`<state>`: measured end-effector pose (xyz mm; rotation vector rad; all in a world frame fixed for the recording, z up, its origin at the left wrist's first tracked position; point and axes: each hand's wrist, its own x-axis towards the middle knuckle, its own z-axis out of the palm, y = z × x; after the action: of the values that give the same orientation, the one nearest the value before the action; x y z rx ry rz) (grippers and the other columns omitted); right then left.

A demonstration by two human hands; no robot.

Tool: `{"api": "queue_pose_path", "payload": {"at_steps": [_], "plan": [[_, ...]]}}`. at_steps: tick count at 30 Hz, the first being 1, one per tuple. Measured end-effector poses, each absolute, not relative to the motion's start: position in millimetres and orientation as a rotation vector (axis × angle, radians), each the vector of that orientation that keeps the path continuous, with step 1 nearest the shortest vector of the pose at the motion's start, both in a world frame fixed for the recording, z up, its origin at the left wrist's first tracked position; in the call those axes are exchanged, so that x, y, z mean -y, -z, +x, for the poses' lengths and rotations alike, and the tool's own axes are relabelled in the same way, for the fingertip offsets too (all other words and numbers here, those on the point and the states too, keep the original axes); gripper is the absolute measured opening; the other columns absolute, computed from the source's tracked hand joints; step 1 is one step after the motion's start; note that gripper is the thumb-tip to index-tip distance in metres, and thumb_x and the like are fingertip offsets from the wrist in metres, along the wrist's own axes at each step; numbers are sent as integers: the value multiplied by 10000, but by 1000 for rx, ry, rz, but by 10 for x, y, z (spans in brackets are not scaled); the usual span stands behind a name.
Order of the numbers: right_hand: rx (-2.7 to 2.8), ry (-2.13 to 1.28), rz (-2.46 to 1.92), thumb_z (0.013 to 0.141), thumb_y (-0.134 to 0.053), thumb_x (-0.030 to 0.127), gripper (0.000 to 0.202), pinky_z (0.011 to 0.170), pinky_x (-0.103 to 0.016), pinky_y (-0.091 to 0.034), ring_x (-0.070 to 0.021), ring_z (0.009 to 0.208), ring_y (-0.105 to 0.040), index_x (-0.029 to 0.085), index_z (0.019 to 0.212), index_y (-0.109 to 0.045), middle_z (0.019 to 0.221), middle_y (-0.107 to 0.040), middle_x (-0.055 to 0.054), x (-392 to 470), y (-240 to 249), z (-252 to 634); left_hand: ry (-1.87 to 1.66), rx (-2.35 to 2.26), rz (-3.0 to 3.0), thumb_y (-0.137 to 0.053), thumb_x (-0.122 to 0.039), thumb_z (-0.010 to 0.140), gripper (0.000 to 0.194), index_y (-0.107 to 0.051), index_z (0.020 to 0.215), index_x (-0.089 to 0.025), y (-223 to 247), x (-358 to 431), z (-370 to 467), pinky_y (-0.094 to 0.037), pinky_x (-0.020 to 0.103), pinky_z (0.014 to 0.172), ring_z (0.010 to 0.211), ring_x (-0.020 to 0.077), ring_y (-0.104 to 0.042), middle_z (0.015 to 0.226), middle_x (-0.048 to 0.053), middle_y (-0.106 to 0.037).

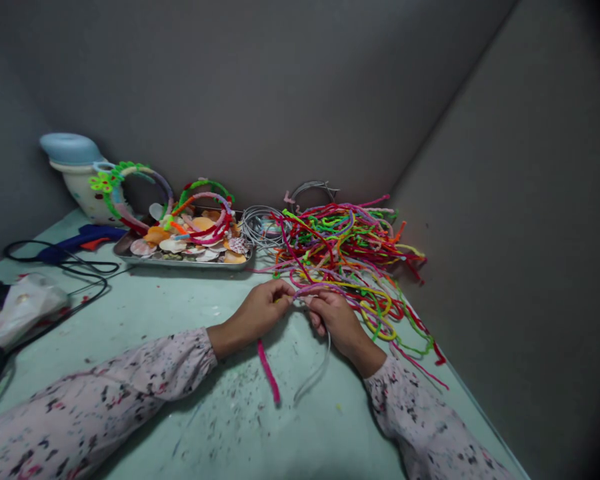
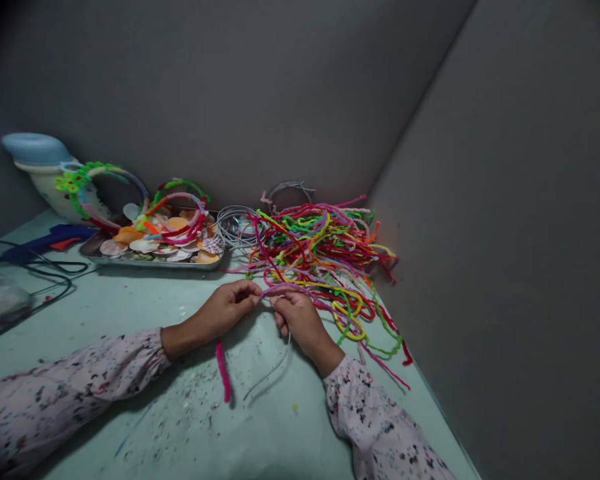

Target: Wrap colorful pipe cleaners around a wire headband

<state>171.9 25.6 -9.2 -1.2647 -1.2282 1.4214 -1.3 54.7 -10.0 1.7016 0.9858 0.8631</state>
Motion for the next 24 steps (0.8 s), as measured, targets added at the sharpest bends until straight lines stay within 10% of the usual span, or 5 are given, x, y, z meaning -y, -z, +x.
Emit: {"api": "queue_pose_path", "payload": {"at_steps": [24], "plan": [[1423,-1312,-1323,806,-475,268,229,403,-186,-355,-72,402,-452,183,969,-612,558,-542,53,-193,105,1696,-726,-997,1688,-474,-249,794,181,-616,834,-144,45,-525,-44,-311,199,497,524,92,-429,603,-28,-518]]}}
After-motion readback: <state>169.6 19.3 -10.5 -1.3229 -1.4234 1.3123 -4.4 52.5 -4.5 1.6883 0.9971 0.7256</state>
